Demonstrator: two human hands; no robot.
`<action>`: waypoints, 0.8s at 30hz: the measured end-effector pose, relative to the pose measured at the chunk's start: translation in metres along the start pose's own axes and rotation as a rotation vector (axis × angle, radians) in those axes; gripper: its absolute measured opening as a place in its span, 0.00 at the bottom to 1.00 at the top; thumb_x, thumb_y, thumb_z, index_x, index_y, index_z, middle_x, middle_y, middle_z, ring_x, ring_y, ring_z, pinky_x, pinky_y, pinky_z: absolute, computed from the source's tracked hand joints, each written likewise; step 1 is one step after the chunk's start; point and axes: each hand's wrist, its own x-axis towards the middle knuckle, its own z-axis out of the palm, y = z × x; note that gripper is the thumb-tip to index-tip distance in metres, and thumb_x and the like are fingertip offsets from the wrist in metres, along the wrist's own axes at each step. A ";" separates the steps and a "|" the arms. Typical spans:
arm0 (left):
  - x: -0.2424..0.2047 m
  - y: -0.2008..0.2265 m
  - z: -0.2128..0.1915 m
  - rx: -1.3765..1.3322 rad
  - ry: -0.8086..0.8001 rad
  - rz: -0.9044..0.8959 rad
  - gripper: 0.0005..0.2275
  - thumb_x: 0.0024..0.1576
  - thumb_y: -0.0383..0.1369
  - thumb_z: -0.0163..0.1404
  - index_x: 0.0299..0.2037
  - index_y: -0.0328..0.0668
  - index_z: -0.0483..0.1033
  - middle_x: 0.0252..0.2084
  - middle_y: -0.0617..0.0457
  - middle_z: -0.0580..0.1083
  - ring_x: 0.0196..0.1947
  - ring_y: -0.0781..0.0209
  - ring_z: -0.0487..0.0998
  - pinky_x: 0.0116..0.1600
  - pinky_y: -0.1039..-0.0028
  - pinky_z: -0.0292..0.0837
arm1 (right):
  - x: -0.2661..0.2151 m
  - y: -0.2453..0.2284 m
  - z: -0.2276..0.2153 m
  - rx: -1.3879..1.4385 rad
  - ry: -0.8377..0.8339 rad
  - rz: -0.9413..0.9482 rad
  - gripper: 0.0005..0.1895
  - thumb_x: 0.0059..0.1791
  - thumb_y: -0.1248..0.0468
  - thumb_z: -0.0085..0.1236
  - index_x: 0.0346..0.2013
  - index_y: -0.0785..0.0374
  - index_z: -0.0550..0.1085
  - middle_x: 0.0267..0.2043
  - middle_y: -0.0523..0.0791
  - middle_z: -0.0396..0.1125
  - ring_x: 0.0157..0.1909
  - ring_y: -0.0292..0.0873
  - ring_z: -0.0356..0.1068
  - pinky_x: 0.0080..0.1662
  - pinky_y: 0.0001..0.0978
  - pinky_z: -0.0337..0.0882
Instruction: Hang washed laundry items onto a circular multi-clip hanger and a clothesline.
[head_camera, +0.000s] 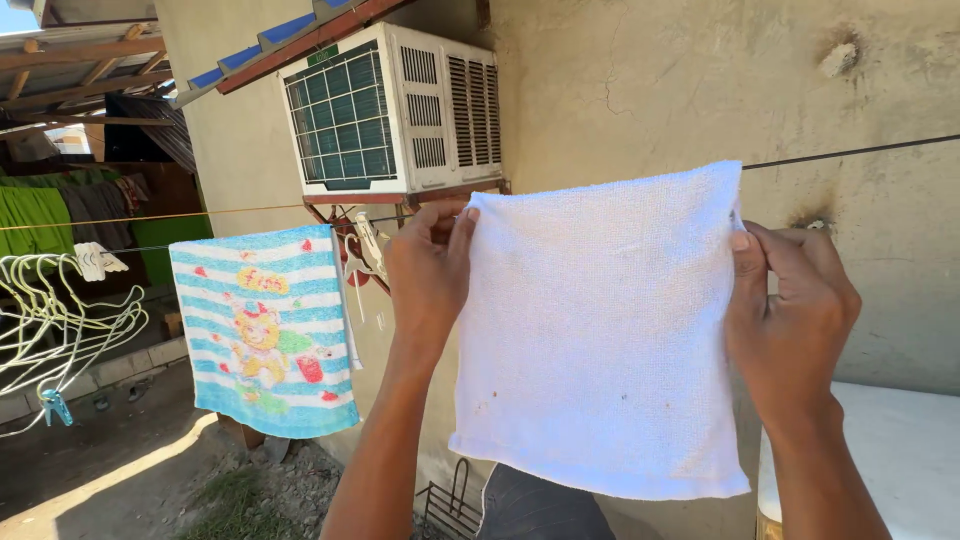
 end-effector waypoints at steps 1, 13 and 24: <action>0.013 0.000 0.001 -0.004 -0.006 -0.002 0.09 0.60 0.31 0.56 0.45 0.33 0.80 0.26 0.54 0.78 0.24 0.68 0.77 0.30 0.75 0.73 | 0.009 0.008 0.005 -0.006 -0.001 0.003 0.07 0.60 0.69 0.60 0.48 0.73 0.78 0.39 0.52 0.70 0.37 0.47 0.71 0.40 0.38 0.69; 0.016 -0.014 0.003 0.046 0.090 -0.067 0.10 0.61 0.34 0.56 0.44 0.34 0.84 0.26 0.53 0.79 0.23 0.73 0.73 0.31 0.77 0.69 | -0.005 -0.001 0.016 0.032 -0.124 0.226 0.19 0.56 0.58 0.64 0.49 0.72 0.73 0.39 0.49 0.72 0.36 0.39 0.70 0.40 0.29 0.69; 0.032 -0.024 0.007 0.226 0.128 0.038 0.10 0.62 0.35 0.59 0.43 0.33 0.83 0.33 0.50 0.79 0.28 0.69 0.79 0.35 0.79 0.73 | 0.030 0.003 0.042 0.689 -0.045 0.405 0.12 0.61 0.62 0.59 0.44 0.67 0.66 0.37 0.40 0.67 0.36 0.27 0.64 0.38 0.19 0.66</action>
